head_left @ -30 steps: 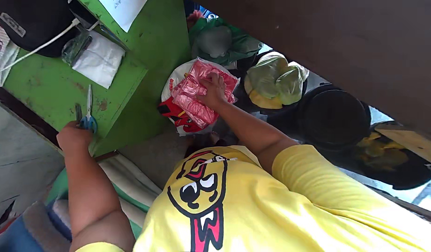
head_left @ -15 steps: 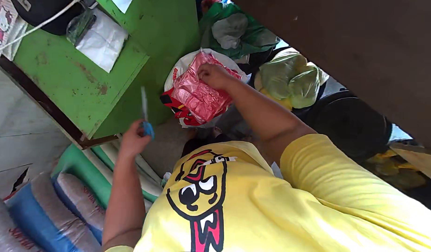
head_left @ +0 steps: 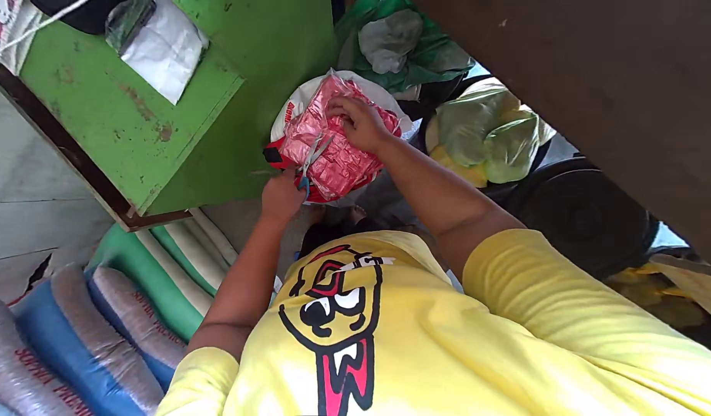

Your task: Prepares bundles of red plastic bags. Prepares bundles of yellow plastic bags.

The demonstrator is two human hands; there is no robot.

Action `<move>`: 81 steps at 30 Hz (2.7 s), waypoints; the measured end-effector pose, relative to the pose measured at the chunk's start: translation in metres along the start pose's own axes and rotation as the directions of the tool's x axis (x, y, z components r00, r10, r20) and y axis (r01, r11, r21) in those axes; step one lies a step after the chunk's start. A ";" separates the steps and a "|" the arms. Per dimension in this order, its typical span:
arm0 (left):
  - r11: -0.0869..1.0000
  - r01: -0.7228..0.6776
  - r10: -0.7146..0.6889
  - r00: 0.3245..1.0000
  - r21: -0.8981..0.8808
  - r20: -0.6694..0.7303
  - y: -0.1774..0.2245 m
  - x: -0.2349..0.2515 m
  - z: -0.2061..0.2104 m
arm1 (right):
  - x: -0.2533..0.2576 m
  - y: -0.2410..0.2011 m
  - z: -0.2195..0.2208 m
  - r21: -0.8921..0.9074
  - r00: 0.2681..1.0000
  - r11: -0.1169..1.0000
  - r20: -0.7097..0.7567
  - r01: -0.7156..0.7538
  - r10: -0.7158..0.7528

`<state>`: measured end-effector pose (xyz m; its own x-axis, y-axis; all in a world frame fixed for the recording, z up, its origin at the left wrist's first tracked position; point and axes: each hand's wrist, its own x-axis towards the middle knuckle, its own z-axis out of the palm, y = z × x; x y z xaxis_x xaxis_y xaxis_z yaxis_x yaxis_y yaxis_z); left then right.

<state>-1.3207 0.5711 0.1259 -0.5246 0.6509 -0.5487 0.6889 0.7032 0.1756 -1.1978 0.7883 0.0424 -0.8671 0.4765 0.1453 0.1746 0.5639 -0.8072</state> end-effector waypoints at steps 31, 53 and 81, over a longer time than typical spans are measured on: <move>0.996 -0.090 0.087 0.978 -0.009 -0.189 -0.035 0.024 -0.025 | 0.005 -0.053 0.009 -0.374 0.944 0.866 -0.149 -0.331 0.296; 0.784 -0.530 -0.048 0.468 -0.324 -0.882 -0.294 -0.048 -0.019 | 0.134 -0.301 -0.007 -0.072 0.976 0.993 -0.192 0.088 -0.101; 0.916 -0.307 0.345 0.932 -0.257 0.114 -0.130 0.001 -0.017 | -0.030 -0.066 0.037 -0.239 0.561 0.508 -0.372 -0.828 0.739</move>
<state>-1.4195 0.4846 0.1169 -0.1945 0.8163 -0.5439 0.6639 0.5178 0.5396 -1.2005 0.7115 0.0704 -0.1839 0.9354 -0.3021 0.9179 0.0535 -0.3931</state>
